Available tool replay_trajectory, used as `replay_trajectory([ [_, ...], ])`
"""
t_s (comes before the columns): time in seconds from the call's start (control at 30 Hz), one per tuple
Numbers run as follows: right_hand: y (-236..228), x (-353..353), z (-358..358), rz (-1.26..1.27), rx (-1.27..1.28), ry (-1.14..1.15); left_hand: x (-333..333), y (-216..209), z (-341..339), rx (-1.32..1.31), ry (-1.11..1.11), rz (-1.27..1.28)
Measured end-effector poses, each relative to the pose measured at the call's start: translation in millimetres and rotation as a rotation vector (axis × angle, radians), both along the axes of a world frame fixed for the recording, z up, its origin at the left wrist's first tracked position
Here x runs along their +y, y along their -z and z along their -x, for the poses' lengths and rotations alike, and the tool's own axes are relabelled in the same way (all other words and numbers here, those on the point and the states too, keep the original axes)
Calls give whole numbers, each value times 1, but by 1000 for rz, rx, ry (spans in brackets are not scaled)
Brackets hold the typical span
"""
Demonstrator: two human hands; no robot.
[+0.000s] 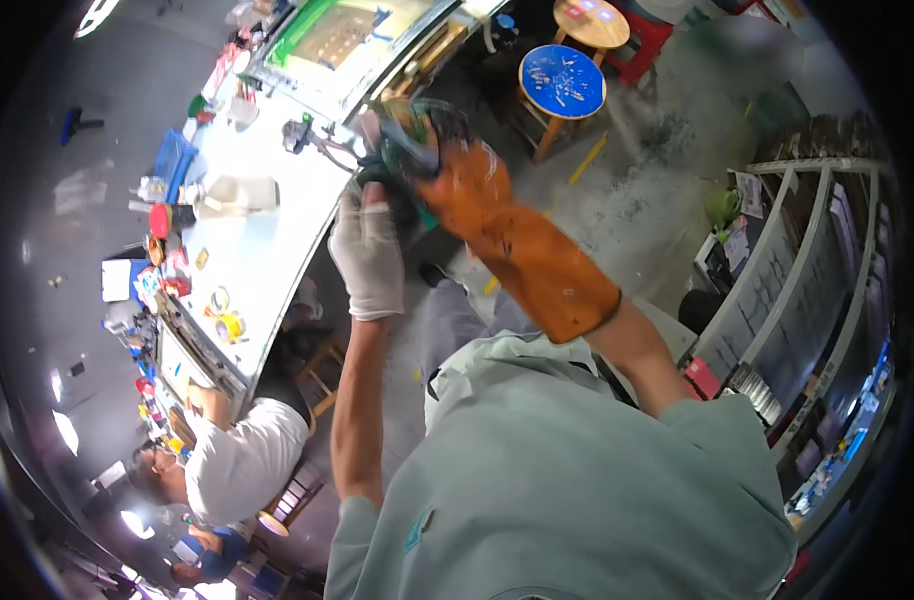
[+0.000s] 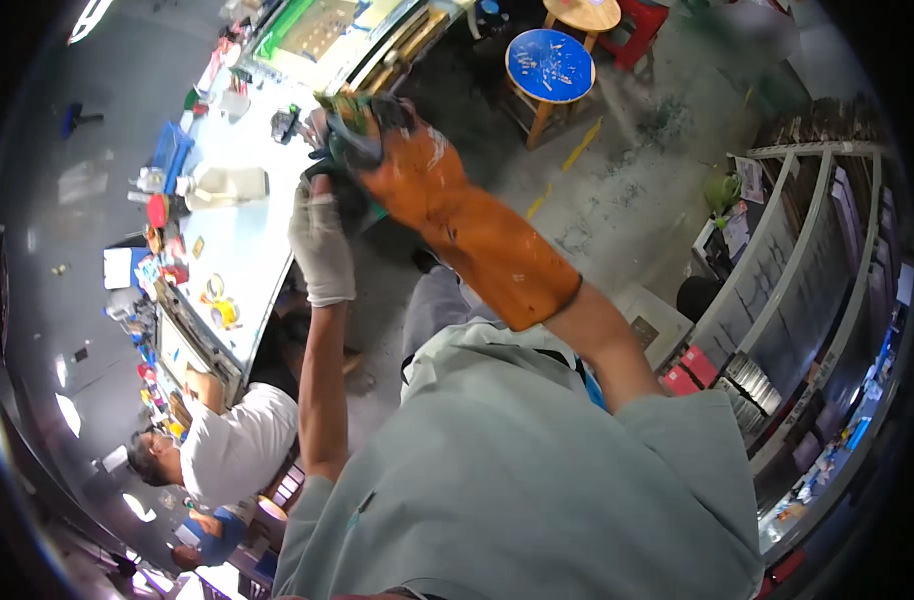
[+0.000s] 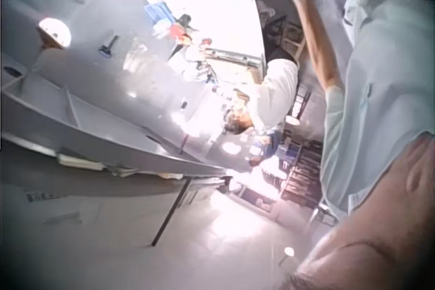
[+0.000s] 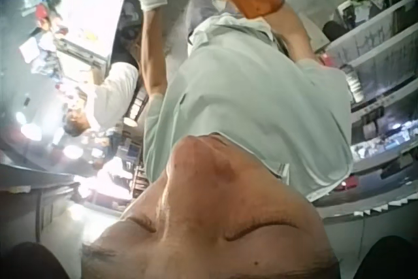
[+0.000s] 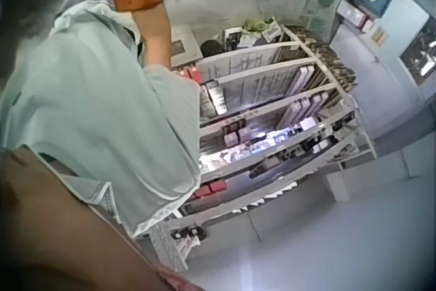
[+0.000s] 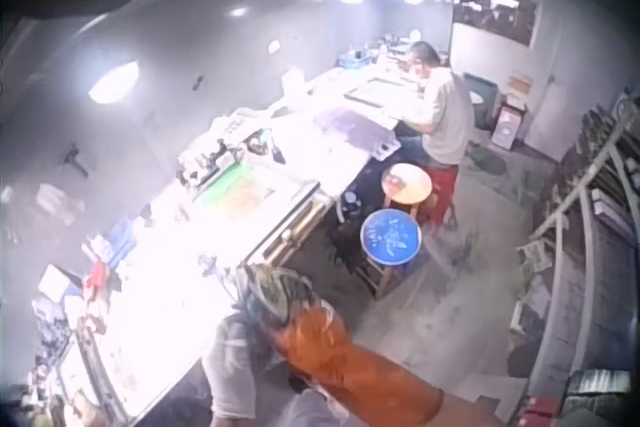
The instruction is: The person cleans a large rectangular screen or frame using a cloth and a liquid solution poured from a plastic bottle. They wipe the surface repeatedly, applying more liquid as needed, and also clean a small green rectangular object with the same cloth.
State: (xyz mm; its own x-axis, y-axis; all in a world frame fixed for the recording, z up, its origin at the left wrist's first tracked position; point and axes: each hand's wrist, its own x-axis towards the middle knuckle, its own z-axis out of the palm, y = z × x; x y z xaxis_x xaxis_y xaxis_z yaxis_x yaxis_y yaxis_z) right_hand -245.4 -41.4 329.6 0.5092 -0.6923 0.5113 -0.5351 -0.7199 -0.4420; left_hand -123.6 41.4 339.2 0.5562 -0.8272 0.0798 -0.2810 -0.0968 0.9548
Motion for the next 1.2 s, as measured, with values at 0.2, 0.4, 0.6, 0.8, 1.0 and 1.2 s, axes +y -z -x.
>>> replay_trajectory([
  [0.2, 18, 1, 17, 97, -213, 48, -20, -4, 3, 22, 73, 44],
  [0.4, 21, 0, 28, 38, -180, 60, -38, -11, 18, 212, 38, 80],
  [0.6, -7, -17, 39, 232, 38, 73, -29, -17, 27, 63, 111, 50],
  [0.8, -12, -16, 22, 232, -339, 71, -43, -24, 9, 289, 43, 225],
  [1.0, -1, -24, 13, 174, -171, 116, -28, -8, 11, 94, 63, 113],
  [1.2, 32, -4, 35, 531, 234, 101, -38, -22, -7, 322, -91, 168],
])
